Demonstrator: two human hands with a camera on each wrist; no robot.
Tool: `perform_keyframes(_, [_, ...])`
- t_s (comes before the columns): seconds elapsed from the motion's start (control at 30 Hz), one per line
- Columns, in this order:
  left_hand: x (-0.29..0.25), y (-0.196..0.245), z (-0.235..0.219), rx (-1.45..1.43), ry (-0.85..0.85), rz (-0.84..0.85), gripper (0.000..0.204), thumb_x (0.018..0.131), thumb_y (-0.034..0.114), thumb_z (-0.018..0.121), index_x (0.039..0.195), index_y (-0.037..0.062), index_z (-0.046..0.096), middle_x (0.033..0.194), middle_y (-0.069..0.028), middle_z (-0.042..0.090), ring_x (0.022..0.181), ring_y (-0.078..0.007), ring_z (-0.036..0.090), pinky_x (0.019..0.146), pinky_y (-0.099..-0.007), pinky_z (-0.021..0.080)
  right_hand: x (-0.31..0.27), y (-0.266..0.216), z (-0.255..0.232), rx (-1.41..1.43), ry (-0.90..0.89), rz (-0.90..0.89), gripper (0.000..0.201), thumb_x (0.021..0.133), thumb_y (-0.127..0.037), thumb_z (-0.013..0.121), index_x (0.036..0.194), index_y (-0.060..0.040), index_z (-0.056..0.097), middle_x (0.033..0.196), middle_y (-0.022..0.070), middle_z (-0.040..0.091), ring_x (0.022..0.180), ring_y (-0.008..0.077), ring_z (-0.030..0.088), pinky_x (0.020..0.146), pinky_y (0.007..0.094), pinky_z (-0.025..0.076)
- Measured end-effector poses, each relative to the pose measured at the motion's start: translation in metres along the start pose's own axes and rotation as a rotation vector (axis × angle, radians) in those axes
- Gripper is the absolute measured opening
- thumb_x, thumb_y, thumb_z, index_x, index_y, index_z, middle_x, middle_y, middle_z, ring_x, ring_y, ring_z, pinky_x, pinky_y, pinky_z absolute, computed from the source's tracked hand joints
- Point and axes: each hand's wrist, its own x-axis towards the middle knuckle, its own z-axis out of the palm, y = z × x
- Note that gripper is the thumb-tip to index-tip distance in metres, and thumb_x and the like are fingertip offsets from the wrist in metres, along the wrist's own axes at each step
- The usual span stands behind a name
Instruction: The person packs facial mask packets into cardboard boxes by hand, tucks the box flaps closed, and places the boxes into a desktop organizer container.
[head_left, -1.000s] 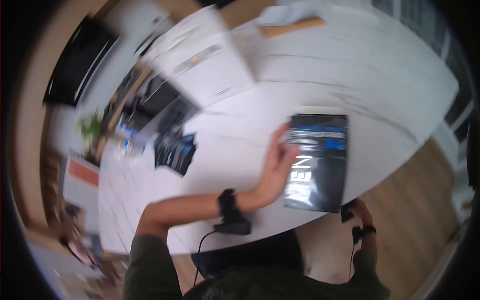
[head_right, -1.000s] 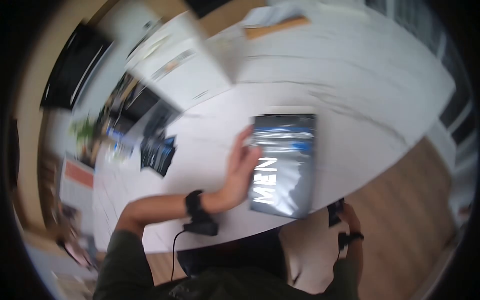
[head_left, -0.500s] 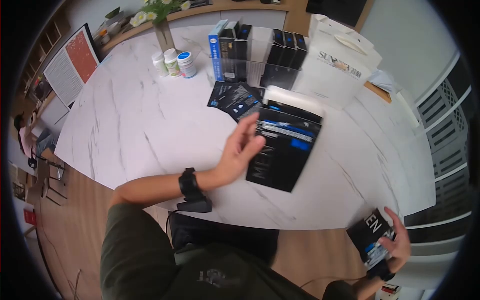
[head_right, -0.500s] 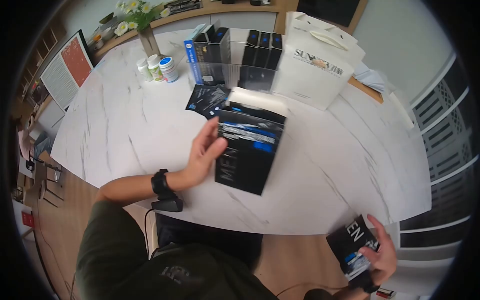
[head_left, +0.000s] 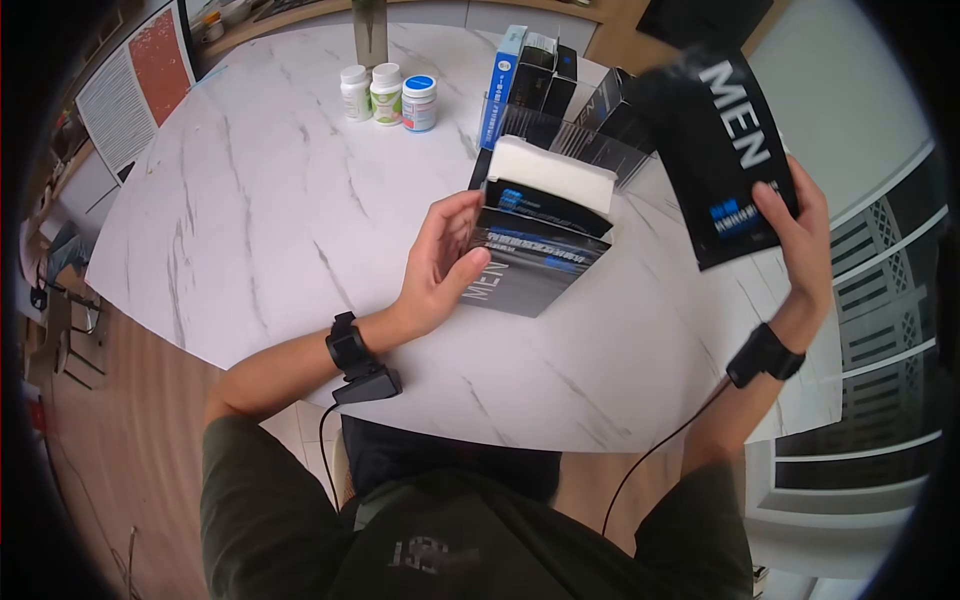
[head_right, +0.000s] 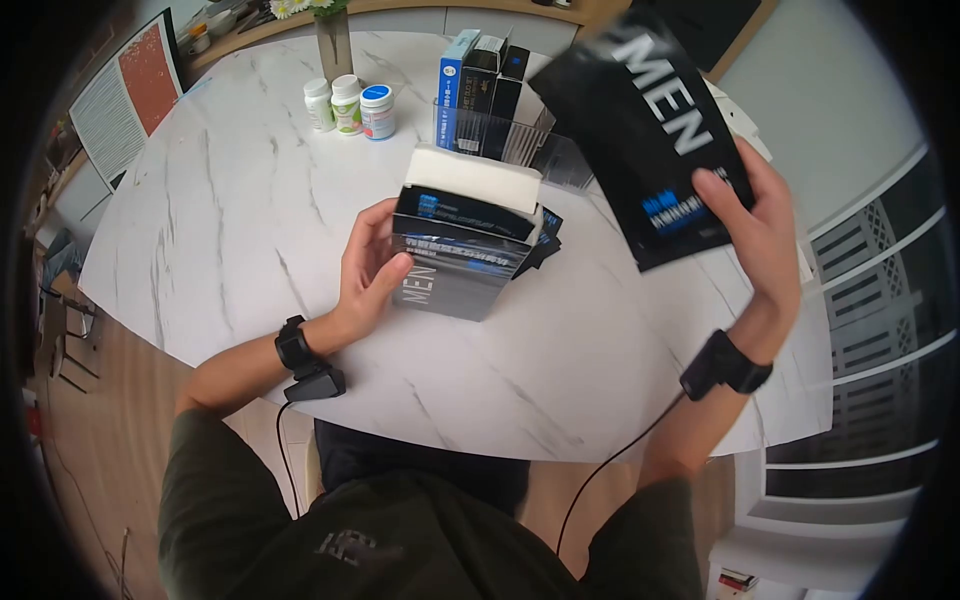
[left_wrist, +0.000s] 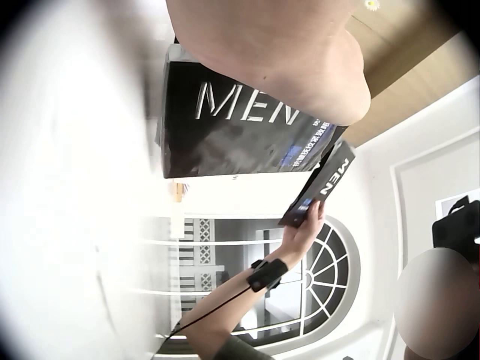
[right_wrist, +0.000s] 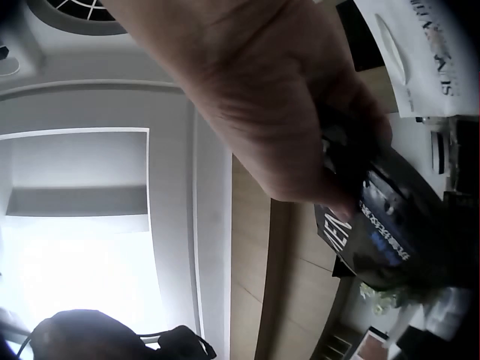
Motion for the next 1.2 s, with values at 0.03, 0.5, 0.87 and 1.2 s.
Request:
perform_keyframes(0.03, [-0.002,0.000,-0.003,-0.002,-0.004,-0.001,0.052,0.090,0.008,0.051,0.134,-0.0023,0.024,0.133,-0.0152,0.039,0.122,-0.0187,0.039,0.099,-0.0284,0.031,0.007,0.000,0.010,0.033,-0.003,-0.031,0.039,0.083,-0.016,0.064,0.115,0.0040,0.054,0.100,0.0041,0.061,0.092,0.0094,0.054,0.085,0.0222,0.040])
perform_keyframes(0.5, [-0.007,-0.006,-0.009,0.135,-0.060,0.066,0.052,0.089,0.007,0.048,0.132,-0.0011,0.021,0.132,-0.0152,0.039,0.120,-0.0187,0.040,0.093,-0.0299,0.034,0.028,-0.005,0.077,0.326,0.145,-0.126,0.035,0.085,-0.019,0.062,0.111,0.0026,0.056,0.095,0.0048,0.062,0.085,0.0086,0.056,0.078,0.0212,0.043])
perform_keyframes(0.87, [-0.005,-0.005,-0.009,0.168,-0.059,0.061,0.052,0.090,0.010,0.049,0.133,-0.0017,0.021,0.130,-0.0149,0.042,0.113,-0.0168,0.045,0.089,-0.0292,0.036,0.026,-0.019,0.096,0.474,0.122,-0.179,0.024,0.088,-0.014,0.055,0.106,0.0013,0.055,0.091,0.0021,0.061,0.081,0.0054,0.053,0.075,0.0194,0.042])
perform_keyframes(1.2, [-0.004,-0.003,-0.009,0.222,-0.066,0.062,0.052,0.091,0.011,0.049,0.133,-0.0013,0.020,0.131,-0.0150,0.041,0.117,-0.0182,0.043,0.094,-0.0308,0.034,0.025,-0.027,0.127,0.574,0.125,-0.183,0.025,0.090,-0.015,0.053,0.109,0.0015,0.051,0.094,0.0031,0.058,0.085,0.0057,0.051,0.077,0.0204,0.042])
